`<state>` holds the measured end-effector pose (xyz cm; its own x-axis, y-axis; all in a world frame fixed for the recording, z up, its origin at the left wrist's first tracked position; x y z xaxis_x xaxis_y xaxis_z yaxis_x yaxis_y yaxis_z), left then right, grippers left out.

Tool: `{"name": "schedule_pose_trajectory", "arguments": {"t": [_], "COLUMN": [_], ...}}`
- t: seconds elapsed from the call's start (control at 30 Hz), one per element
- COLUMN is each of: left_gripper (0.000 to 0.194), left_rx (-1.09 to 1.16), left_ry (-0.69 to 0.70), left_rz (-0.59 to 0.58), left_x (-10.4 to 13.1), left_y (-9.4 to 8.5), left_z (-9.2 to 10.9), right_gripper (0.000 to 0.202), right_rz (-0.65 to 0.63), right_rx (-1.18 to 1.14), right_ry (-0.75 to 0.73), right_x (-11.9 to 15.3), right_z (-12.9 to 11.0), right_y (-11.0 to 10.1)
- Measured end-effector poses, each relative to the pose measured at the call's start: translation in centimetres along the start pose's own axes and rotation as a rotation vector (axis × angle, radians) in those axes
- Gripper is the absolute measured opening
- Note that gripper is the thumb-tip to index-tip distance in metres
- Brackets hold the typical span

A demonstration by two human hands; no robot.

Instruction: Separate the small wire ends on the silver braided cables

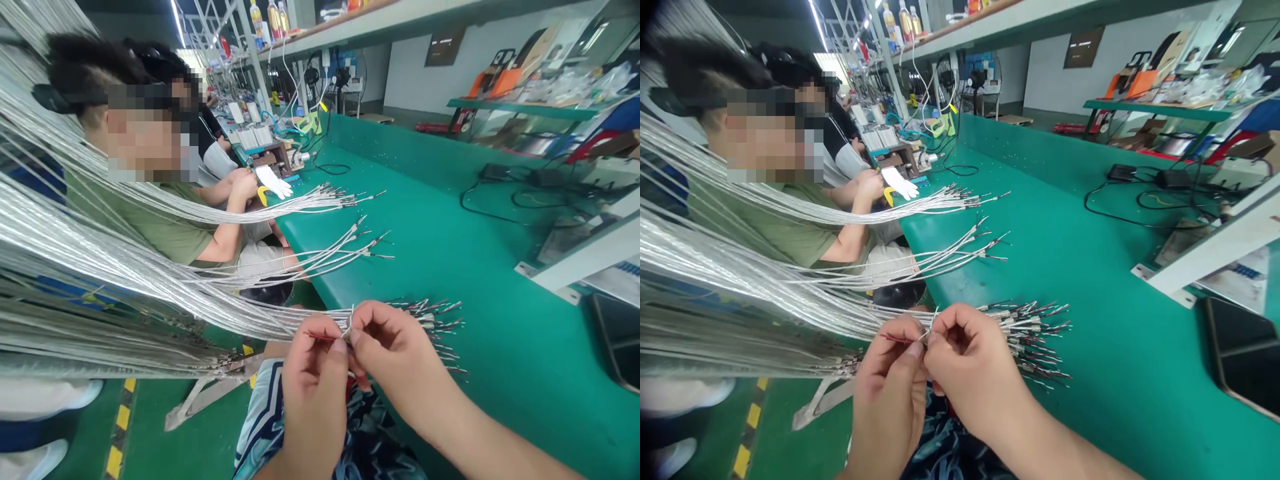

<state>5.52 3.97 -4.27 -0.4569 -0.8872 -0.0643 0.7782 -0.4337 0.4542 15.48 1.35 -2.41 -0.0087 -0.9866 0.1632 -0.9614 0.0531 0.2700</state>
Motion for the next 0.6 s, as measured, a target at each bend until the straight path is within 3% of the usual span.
{"name": "schedule_pose_trajectory", "arguments": {"t": [0.1,0.23,0.33,0.43,0.53,0.6], "left_gripper": [0.010,0.012,0.010,0.016,0.018,0.016], "left_rx": [-0.101,-0.379,-0.720,-1.040,-1.175,-1.205], "left_ry": [0.002,-0.129,-0.045,0.106,0.173,0.223], "left_rz": [-0.085,-0.369,-0.492,-0.530,-0.534,-0.477], "left_x": [-0.2,-1.4,-2.0,-1.9,-1.4,-1.3], "left_y": [-0.1,-1.0,-1.9,-1.9,-1.6,-1.6], "left_z": [0.5,2.9,5.1,6.5,6.5,5.8], "right_gripper": [0.008,0.018,0.016,0.017,0.018,0.018], "right_rz": [0.045,0.053,-0.024,-0.058,-0.012,-0.004], "right_rx": [0.240,0.828,1.035,1.231,1.344,1.367], "right_ry": [-0.071,-0.315,-0.359,-0.386,-0.501,-0.608], "right_x": [0.4,1.4,1.8,2.1,2.1,1.8], "right_z": [-0.9,-3.3,-3.7,-3.2,-2.6,-2.3], "right_y": [-0.5,-0.9,-0.6,-0.2,-0.2,-0.5]}}
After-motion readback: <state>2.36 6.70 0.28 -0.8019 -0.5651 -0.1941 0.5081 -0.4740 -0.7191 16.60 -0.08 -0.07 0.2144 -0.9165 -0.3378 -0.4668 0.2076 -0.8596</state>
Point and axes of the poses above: each hand's wrist, its own x-axis away from the middle knuckle, its own y-axis out of the palm, z = x × y, the point moved 3 cm from there along -x, towards the middle knuckle, and after that the axes turned 12 degrees about -z, right-handed, at the moved point
